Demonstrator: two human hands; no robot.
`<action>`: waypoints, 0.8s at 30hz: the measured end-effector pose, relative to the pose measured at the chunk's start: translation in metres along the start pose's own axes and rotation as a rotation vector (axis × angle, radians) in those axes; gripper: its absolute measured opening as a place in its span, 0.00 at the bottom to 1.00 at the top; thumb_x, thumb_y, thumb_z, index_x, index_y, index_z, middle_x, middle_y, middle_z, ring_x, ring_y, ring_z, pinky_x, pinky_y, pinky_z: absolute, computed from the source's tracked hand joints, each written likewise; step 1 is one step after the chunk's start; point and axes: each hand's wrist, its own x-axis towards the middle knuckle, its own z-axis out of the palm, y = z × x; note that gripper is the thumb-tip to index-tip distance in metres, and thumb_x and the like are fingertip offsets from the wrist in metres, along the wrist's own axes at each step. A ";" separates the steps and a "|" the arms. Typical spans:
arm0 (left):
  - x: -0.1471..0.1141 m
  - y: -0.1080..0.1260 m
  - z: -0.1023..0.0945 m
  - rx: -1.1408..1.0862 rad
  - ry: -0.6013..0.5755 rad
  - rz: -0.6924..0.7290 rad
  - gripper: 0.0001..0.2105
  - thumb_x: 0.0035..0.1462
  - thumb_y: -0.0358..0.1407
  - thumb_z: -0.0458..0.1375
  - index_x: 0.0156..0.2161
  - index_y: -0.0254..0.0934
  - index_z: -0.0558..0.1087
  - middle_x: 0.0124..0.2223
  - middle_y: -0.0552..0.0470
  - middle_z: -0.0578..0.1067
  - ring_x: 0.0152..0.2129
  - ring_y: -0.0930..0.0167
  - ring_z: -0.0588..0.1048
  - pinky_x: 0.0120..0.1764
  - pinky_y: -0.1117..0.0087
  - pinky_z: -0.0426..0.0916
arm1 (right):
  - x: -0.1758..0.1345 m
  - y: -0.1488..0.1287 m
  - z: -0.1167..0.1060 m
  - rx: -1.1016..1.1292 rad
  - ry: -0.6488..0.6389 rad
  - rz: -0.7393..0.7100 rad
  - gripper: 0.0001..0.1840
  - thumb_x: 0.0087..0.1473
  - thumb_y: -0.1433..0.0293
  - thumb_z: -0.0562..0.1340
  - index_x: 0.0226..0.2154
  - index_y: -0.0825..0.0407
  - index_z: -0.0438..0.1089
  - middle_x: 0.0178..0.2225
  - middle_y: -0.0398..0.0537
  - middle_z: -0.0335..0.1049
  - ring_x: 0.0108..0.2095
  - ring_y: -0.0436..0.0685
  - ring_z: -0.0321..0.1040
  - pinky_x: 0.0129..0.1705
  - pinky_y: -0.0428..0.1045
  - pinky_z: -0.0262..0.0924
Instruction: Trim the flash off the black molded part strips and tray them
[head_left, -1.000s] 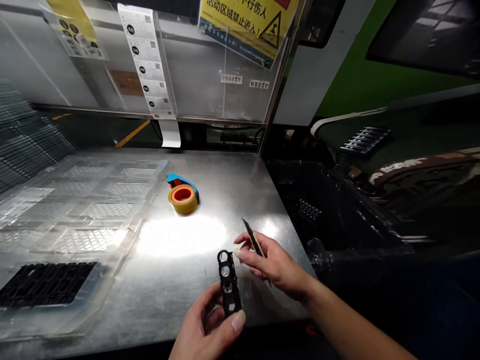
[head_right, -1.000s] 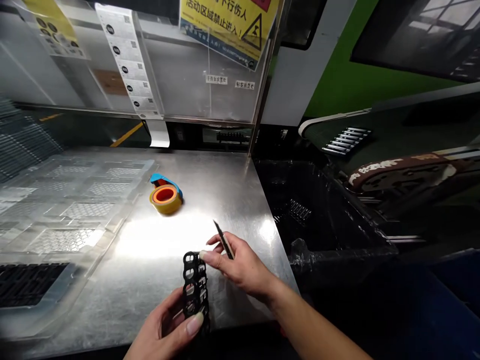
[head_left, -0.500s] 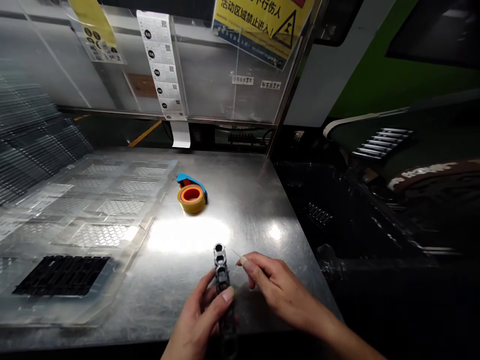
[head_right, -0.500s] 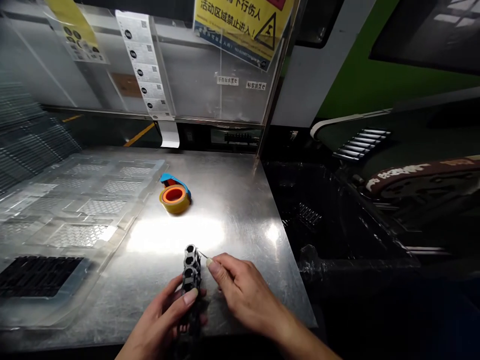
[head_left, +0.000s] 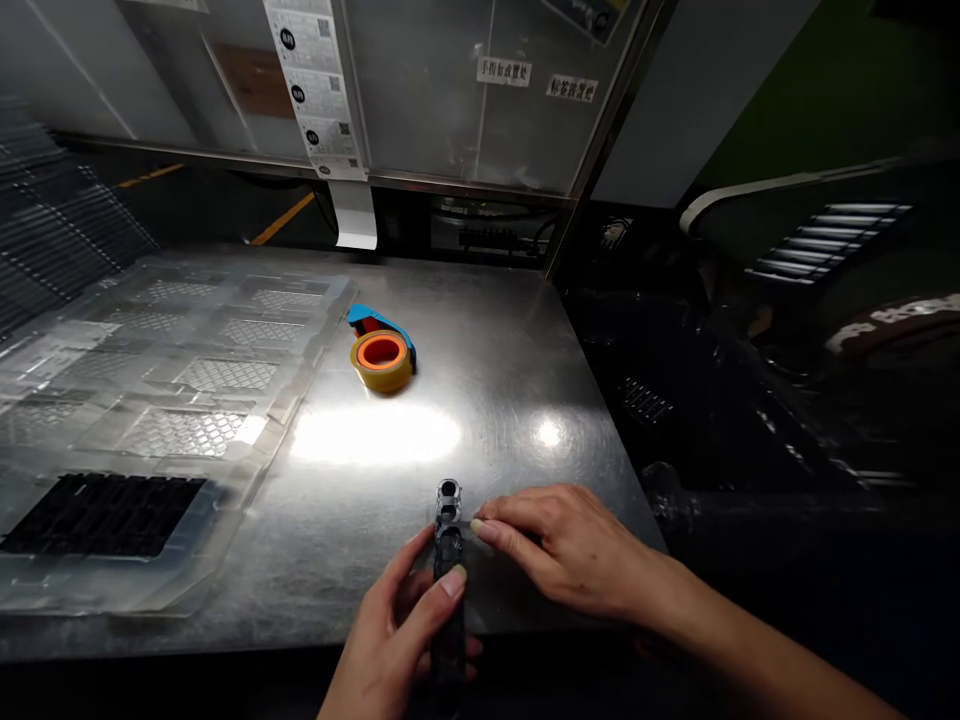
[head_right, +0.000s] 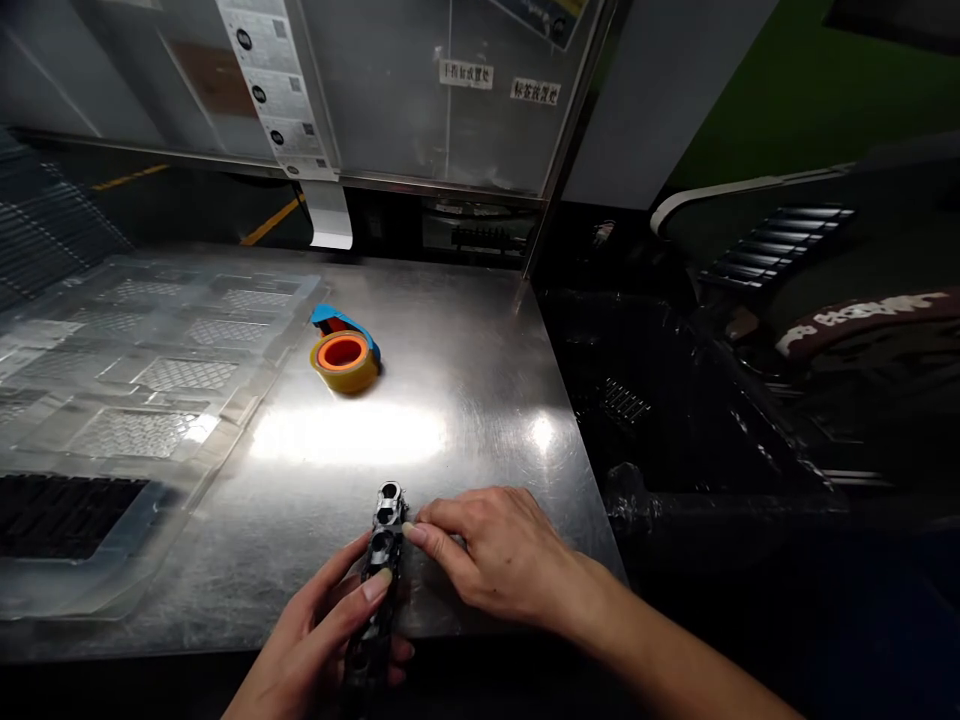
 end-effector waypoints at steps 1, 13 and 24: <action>0.000 0.000 0.000 0.007 0.006 -0.001 0.36 0.57 0.49 0.67 0.67 0.42 0.62 0.46 0.46 0.79 0.30 0.59 0.82 0.34 0.58 0.78 | 0.000 0.001 0.000 -0.021 -0.008 0.009 0.20 0.73 0.57 0.53 0.41 0.46 0.79 0.32 0.43 0.80 0.32 0.55 0.74 0.36 0.49 0.57; 0.000 0.002 0.001 0.039 0.008 0.007 0.36 0.59 0.50 0.65 0.67 0.39 0.61 0.41 0.47 0.79 0.30 0.60 0.82 0.33 0.59 0.78 | -0.003 0.006 -0.001 -0.026 0.005 -0.008 0.18 0.71 0.59 0.56 0.45 0.44 0.81 0.33 0.45 0.82 0.33 0.56 0.75 0.36 0.48 0.57; -0.001 0.004 0.005 0.036 0.036 0.006 0.36 0.57 0.49 0.67 0.67 0.40 0.63 0.39 0.50 0.79 0.29 0.60 0.82 0.32 0.60 0.78 | -0.004 0.002 -0.009 -0.139 -0.038 0.011 0.18 0.72 0.59 0.54 0.49 0.41 0.80 0.36 0.43 0.83 0.35 0.56 0.77 0.37 0.48 0.60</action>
